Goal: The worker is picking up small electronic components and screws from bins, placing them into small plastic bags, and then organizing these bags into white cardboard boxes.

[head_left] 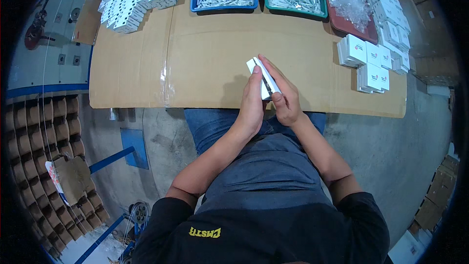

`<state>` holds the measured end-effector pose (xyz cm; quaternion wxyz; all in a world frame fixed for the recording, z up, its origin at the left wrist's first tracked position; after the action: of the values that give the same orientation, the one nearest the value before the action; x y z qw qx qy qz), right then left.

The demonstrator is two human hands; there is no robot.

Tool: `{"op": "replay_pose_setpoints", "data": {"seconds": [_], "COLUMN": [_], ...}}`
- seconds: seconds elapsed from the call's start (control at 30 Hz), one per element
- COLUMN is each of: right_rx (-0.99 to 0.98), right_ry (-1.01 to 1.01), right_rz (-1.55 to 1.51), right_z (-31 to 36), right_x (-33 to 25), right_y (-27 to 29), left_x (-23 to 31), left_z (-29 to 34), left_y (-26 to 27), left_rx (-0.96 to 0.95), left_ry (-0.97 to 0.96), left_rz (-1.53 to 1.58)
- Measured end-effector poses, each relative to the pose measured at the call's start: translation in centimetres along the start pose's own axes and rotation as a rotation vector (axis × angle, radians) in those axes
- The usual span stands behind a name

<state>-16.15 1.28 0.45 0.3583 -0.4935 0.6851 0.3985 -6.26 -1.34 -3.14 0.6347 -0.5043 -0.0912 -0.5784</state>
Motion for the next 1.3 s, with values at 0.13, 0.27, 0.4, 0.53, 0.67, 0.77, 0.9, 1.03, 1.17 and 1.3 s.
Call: {"op": "replay_pose_setpoints", "data": {"seconds": [0.13, 0.27, 0.4, 0.53, 0.67, 0.77, 0.9, 1.03, 1.17, 1.3], "right_rx": [-0.002, 0.195, 0.140, 0.098, 0.038, -0.017, 0.020, -0.058, -0.122, -0.114], "right_ry": [-0.074, -0.269, -0.284, -0.342, -0.252, -0.242, -0.364, -0.249, -0.218, -0.155], "right_rz": [-0.169, -0.430, -0.391, -0.314, -0.159, -0.151, -0.349, -0.111, 0.028, 0.135], "right_z": [0.5, 0.8, 1.4, 1.1, -0.1, -0.3, 0.4, 0.3, 0.7, 0.3], "right_x": [0.9, 2.8, 3.9, 4.0, 1.5, 0.6, 1.8, 1.6, 1.1, 0.0], "right_y": [0.0, 0.6, 1.5, 1.8, 3.4, 2.7, 2.0, 2.3, 0.5, 0.2], "left_x": [0.0, 0.5, 1.2, 2.3, 3.7, 3.8, 3.1, 1.8, 0.5, 0.7], "left_z": [-0.2, 0.0, -0.1, -0.4, 0.1, 0.6, 0.4, 0.4, -0.5, -0.4], "left_y": [-0.4, -0.5, -0.1, -0.2, -0.2, -0.6, -0.6, -0.1, 0.8, -0.3], "left_rx": [-0.024, -0.059, -0.090, -0.104, -0.103, -0.143, -0.242, -0.156, 0.031, 0.085], "left_ry": [0.033, 0.086, 0.082, -0.242, -0.470, -0.364, -0.266, -0.070, -0.122, -0.209], "left_rz": [0.065, 0.117, 0.075, -0.210, -0.645, -0.433, -0.375, -0.011, -0.041, 0.071]}}
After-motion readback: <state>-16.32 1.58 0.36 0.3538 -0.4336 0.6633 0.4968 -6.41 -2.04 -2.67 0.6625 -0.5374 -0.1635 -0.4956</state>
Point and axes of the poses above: each hand's wrist, its own z-axis away from the middle knuckle, its own y-axis out of the back of the hand, x = y × z, the point moved 6 cm from there along -z, towards the middle knuckle, and after that the axes turned 1 degree about -z, right-handed, at the moved point
